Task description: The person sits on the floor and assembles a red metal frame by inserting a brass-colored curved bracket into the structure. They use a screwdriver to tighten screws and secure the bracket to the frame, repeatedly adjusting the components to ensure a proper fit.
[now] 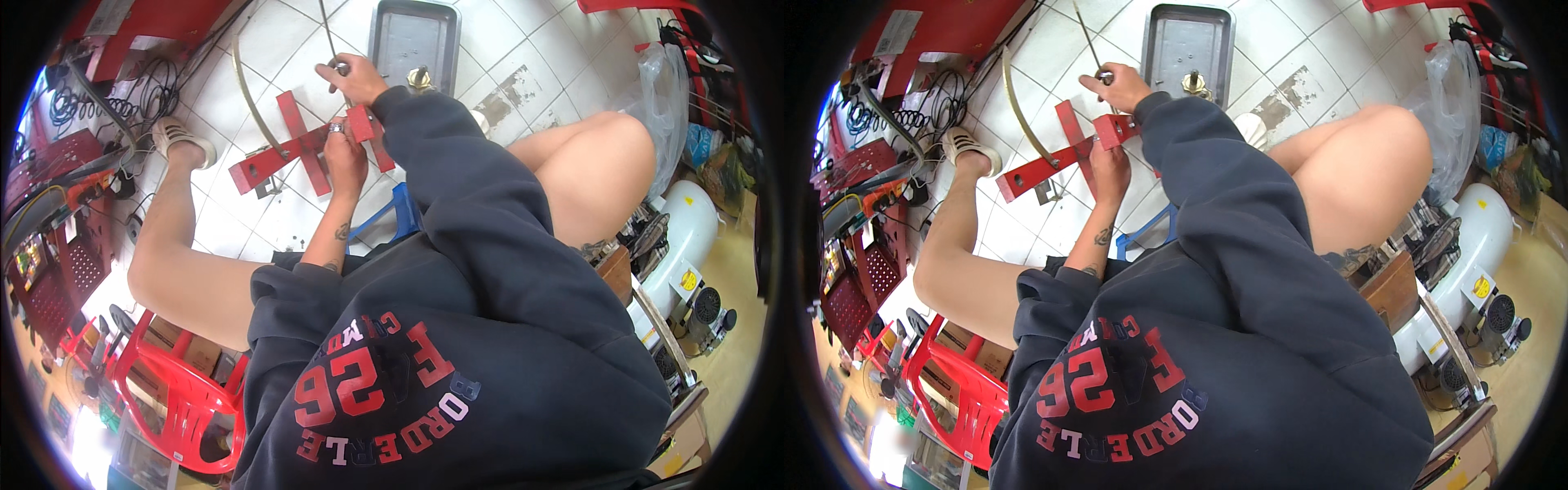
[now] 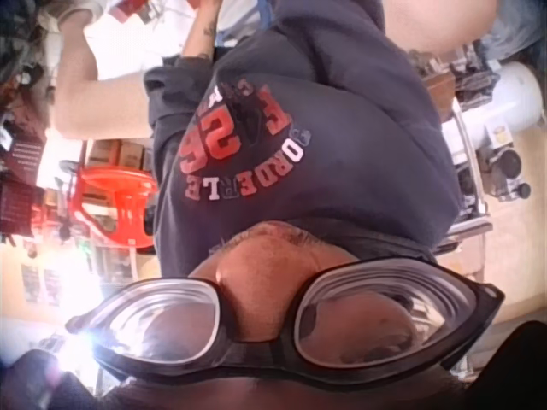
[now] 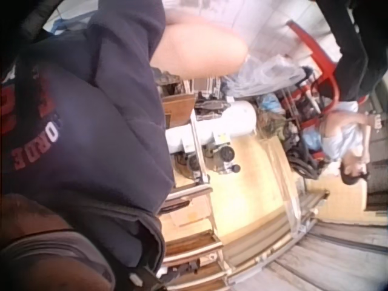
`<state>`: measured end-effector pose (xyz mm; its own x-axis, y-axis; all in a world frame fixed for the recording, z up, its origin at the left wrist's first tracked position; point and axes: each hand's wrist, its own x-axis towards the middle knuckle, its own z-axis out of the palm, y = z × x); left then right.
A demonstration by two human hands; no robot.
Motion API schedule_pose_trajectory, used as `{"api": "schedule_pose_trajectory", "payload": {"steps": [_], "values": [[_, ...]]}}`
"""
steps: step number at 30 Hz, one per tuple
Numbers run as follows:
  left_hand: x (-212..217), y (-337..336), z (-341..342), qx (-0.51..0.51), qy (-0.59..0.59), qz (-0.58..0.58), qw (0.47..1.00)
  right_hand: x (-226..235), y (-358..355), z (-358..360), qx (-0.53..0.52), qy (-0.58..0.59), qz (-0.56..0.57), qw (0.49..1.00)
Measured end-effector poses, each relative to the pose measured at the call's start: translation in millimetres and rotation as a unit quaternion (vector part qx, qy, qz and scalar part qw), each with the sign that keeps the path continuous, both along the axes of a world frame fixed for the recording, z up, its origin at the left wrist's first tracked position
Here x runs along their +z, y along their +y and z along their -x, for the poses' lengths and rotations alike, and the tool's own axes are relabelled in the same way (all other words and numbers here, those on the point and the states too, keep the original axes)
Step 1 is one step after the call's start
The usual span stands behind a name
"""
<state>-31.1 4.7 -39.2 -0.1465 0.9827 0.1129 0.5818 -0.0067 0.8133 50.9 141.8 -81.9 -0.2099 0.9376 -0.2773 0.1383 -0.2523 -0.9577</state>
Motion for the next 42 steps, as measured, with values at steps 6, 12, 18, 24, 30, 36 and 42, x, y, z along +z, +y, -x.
{"api": "schedule_pose_trajectory", "payload": {"steps": [6, 12, 18, 24, 30, 36, 42], "values": [[-2.5, 2.2, 4.2, 0.004, -0.035, -0.042, 0.999, -5.4, 17.7, -38.7, -0.233, -0.075, -0.052, 0.968], [14.2, -5.3, 15.8, 0.059, -0.029, 0.125, 0.99, -1.6, 110.7, -104.5, -0.291, -0.163, 0.062, 0.941], [257.1, -22.4, 6.2, -0.114, -0.163, 0.257, 0.946, 37.3, 219.6, -216.2, -0.347, -0.26, -0.196, 0.88], [351.1, -47.4, -92.1, -0.221, -0.183, 0.0, 0.958, 106.5, 210.5, -170.1, -0.205, -0.404, -0.236, 0.86], [373.3, -102.9, -92.3, -0.603, -0.542, 0.075, 0.58, 157.3, 187.7, -260.2, -0.063, -0.671, -0.182, 0.716], [330.6, -94.0, -62.6, -0.515, -0.476, 0.288, 0.652, 179.3, 145.8, -249.1, 0.09, -0.78, -0.093, 0.612], [279.8, -79.3, -131.4, -0.257, -0.435, 0.225, 0.833, 194.0, 145.2, -249.4, 0.092, -0.771, -0.085, 0.625]]}}
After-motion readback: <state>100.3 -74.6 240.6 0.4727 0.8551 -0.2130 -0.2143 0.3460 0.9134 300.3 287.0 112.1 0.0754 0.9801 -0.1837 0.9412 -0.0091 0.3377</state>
